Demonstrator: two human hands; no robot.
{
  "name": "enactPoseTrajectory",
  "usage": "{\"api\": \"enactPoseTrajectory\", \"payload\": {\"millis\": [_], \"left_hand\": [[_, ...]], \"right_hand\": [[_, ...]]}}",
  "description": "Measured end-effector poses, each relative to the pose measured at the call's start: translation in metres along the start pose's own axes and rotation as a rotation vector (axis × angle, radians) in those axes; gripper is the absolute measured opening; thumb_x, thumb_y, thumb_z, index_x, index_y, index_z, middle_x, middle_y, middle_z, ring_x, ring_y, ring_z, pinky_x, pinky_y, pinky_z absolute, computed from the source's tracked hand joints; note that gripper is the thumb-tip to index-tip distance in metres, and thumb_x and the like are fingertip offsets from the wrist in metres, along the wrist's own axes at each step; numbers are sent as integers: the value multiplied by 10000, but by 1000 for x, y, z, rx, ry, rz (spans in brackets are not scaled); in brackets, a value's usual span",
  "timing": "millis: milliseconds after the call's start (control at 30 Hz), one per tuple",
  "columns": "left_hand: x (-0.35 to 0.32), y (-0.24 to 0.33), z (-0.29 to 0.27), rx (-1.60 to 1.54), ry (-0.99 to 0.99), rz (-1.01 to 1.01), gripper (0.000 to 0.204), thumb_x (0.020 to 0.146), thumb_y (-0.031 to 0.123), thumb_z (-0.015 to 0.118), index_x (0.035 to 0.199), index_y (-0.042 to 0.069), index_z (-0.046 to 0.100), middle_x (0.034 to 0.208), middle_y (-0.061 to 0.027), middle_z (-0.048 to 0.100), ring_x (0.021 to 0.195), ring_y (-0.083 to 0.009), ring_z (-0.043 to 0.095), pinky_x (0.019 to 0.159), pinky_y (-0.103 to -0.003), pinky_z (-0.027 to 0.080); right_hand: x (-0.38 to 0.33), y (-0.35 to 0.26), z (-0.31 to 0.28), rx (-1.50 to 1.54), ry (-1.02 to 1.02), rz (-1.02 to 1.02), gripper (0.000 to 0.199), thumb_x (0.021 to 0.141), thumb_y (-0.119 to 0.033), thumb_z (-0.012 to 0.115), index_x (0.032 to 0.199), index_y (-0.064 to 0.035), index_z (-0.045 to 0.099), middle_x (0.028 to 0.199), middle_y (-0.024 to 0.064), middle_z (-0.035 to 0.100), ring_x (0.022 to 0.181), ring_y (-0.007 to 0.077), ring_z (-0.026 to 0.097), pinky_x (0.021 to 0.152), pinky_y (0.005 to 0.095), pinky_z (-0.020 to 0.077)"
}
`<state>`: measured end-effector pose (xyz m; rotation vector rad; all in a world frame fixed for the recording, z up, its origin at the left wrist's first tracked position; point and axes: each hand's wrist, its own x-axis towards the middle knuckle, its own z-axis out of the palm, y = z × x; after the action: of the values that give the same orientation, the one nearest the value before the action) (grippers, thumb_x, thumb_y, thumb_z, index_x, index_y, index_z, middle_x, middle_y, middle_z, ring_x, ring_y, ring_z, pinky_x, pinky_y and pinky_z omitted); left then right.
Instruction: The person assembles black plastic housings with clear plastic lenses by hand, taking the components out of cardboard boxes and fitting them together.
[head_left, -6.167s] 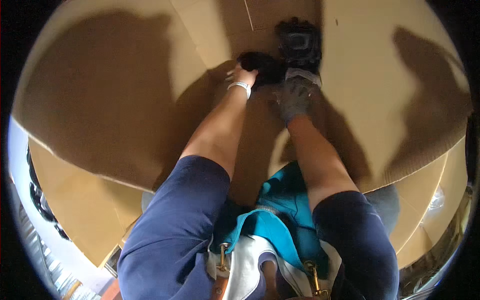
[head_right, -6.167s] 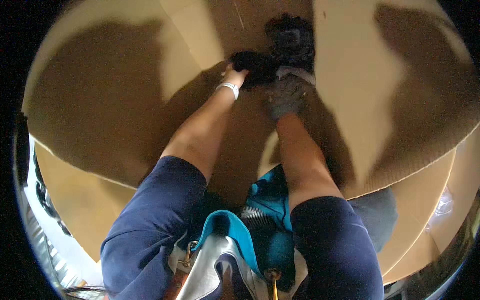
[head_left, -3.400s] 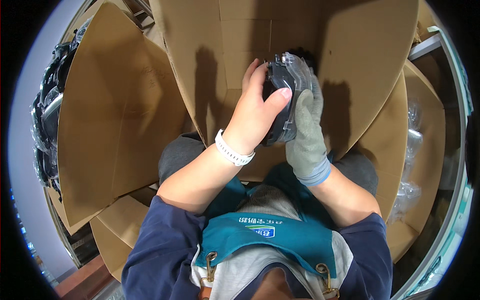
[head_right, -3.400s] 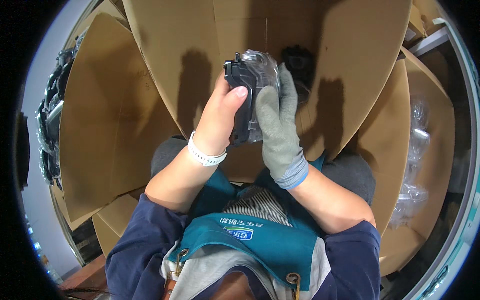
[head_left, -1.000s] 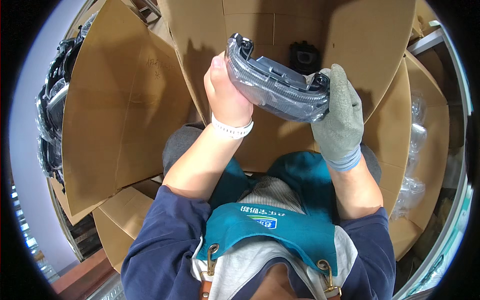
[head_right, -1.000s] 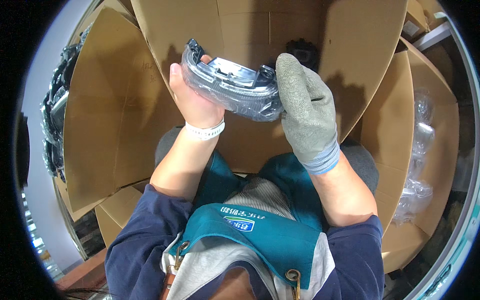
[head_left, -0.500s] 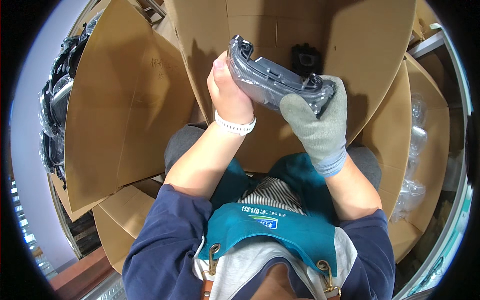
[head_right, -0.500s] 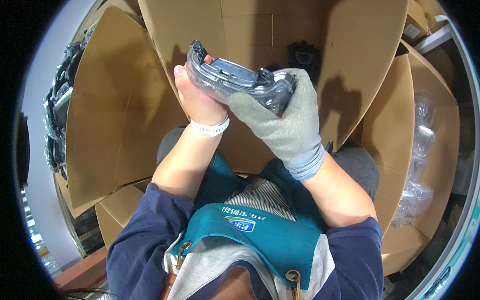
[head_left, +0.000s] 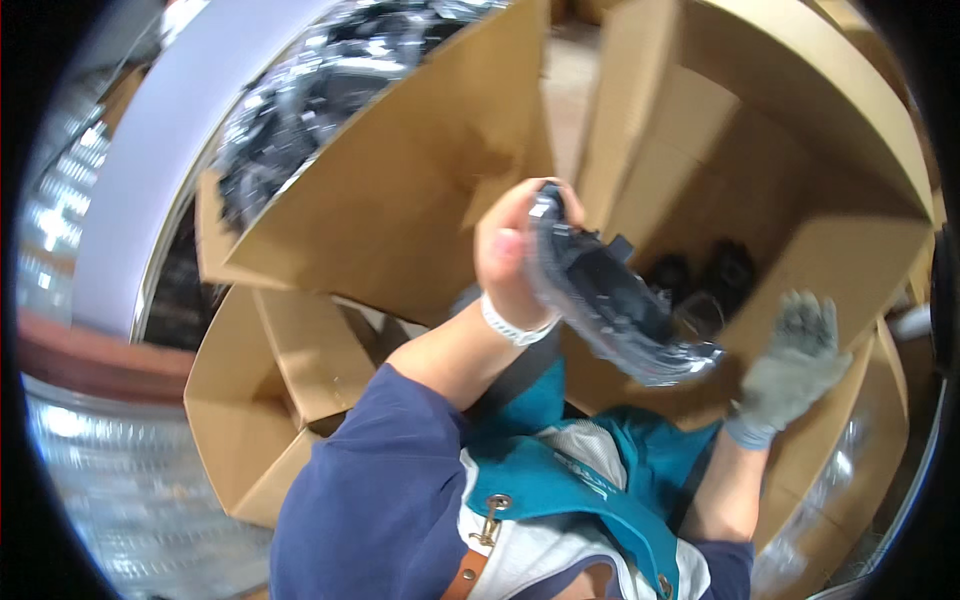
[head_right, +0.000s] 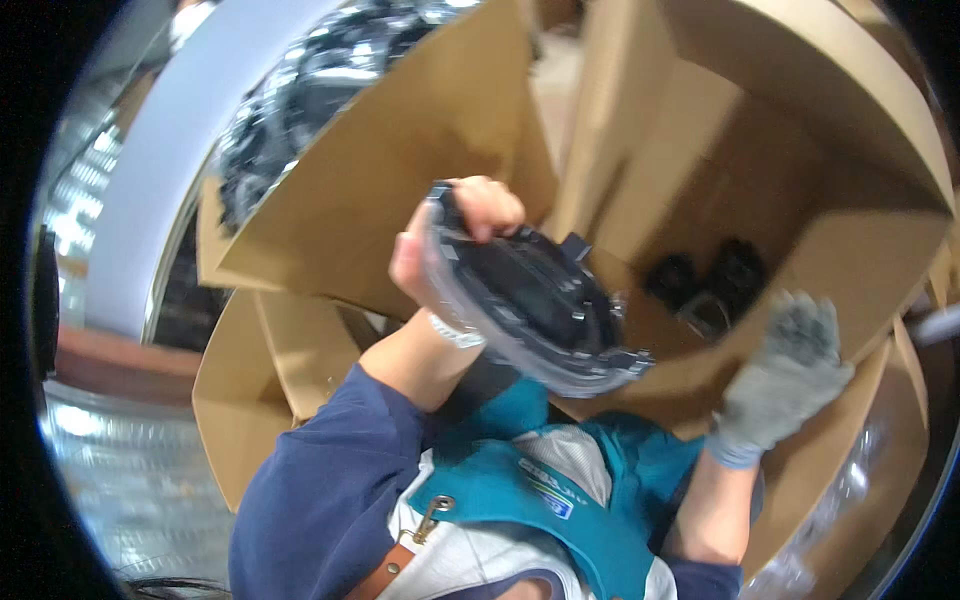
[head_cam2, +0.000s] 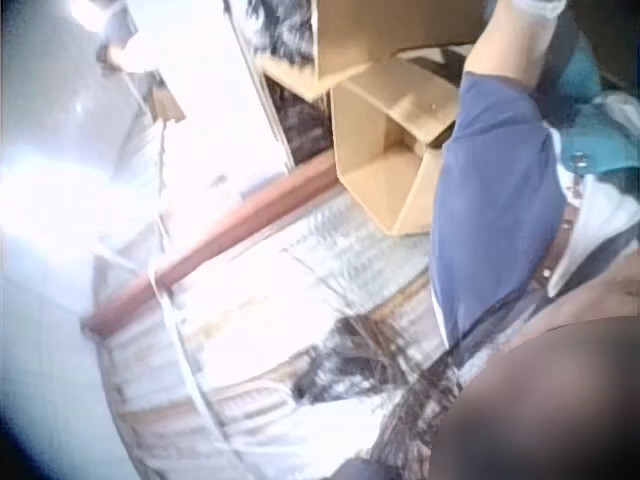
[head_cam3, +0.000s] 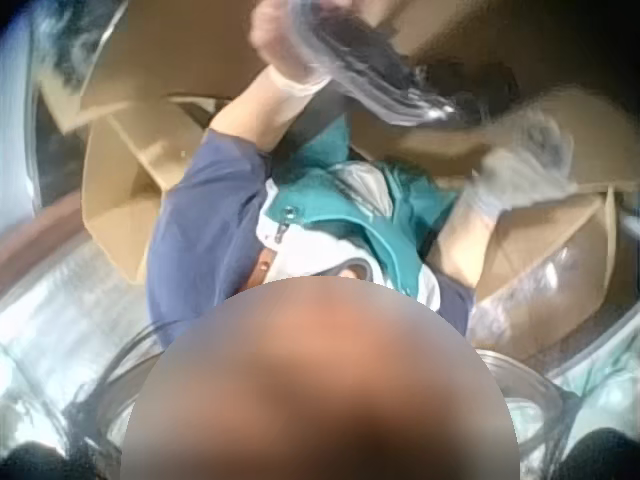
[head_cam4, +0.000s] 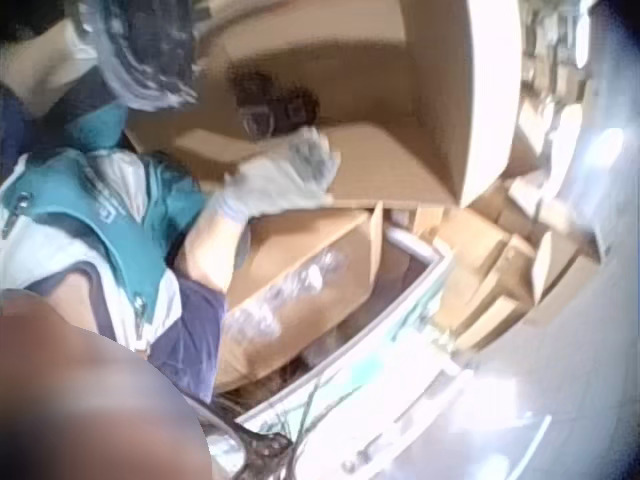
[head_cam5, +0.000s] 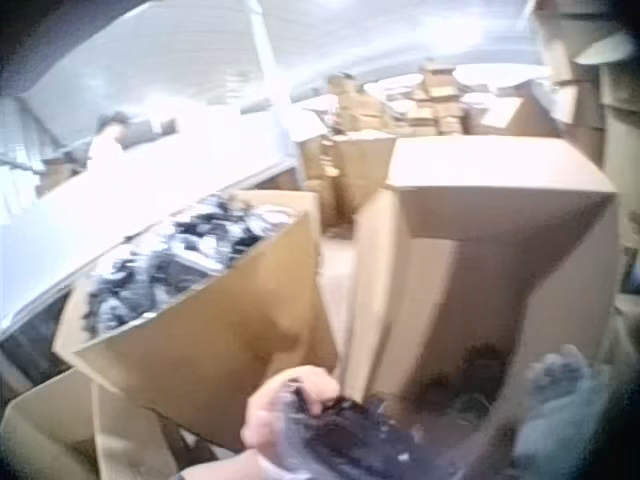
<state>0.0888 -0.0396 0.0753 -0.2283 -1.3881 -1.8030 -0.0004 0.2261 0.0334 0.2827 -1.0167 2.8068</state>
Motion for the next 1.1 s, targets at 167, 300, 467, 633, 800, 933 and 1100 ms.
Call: {"api": "enactPoseTrajectory", "payload": {"millis": [167,300,467,633,800,933,1100], "left_hand": [[29,117,-110,166,282,164,516,870,517,404,900,24,551,818,-90,572,775,-193,543,713,-328,451],[96,194,-174,207,652,141,378,925,364,363,1033,81,589,979,-60,628,867,-190,581,824,-363,487],[126,260,-275,48,404,101,334,903,319,396,1063,104,594,1033,-74,635,860,-194,595,722,-340,488],[113,228,-295,1012,465,-130,486,913,429,475,1150,15,568,1088,-125,610,993,-225,575,872,-343,447],[122,210,-255,1950,-14,-315,764,858,593,496,1263,-56,494,1250,-220,555,1172,-306,530,985,-369,401],[125,220,-257,1866,-227,-357,762,810,605,565,1209,-44,527,1190,-261,564,1120,-364,535,978,-387,408],[129,171,-244,2216,-207,103,745,814,607,561,1247,12,441,1220,-211,478,1211,-363,417,1055,-452,276]], "right_hand": [[19,20,-38,-116,-18,259,517,996,-424,363,1290,-10,458,1187,104,571,1080,218,544,999,380,392],[4,44,-22,-367,-101,522,512,975,-444,428,1281,-38,491,1058,78,588,997,203,545,972,341,384],[9,78,-29,-438,-87,638,547,958,-474,453,1299,-47,491,1101,88,573,1003,217,540,969,338,381],[-5,84,-18,-612,-82,684,570,918,-508,519,1243,-40,524,1047,88,574,949,186,552,943,340,413],[-8,86,-31,-724,-131,664,582,900,-537,531,1248,-70,532,1116,91,583,991,205,564,861,346,445],[-17,84,-24,-748,-173,695,582,899,-540,531,1253,-78,532,1121,88,583,1002,204,564,851,344,436],[-14,82,-34,-775,-157,678,627,883,-554,541,1314,-103,476,1190,62,573,1047,196,563,829,351,431]]}}
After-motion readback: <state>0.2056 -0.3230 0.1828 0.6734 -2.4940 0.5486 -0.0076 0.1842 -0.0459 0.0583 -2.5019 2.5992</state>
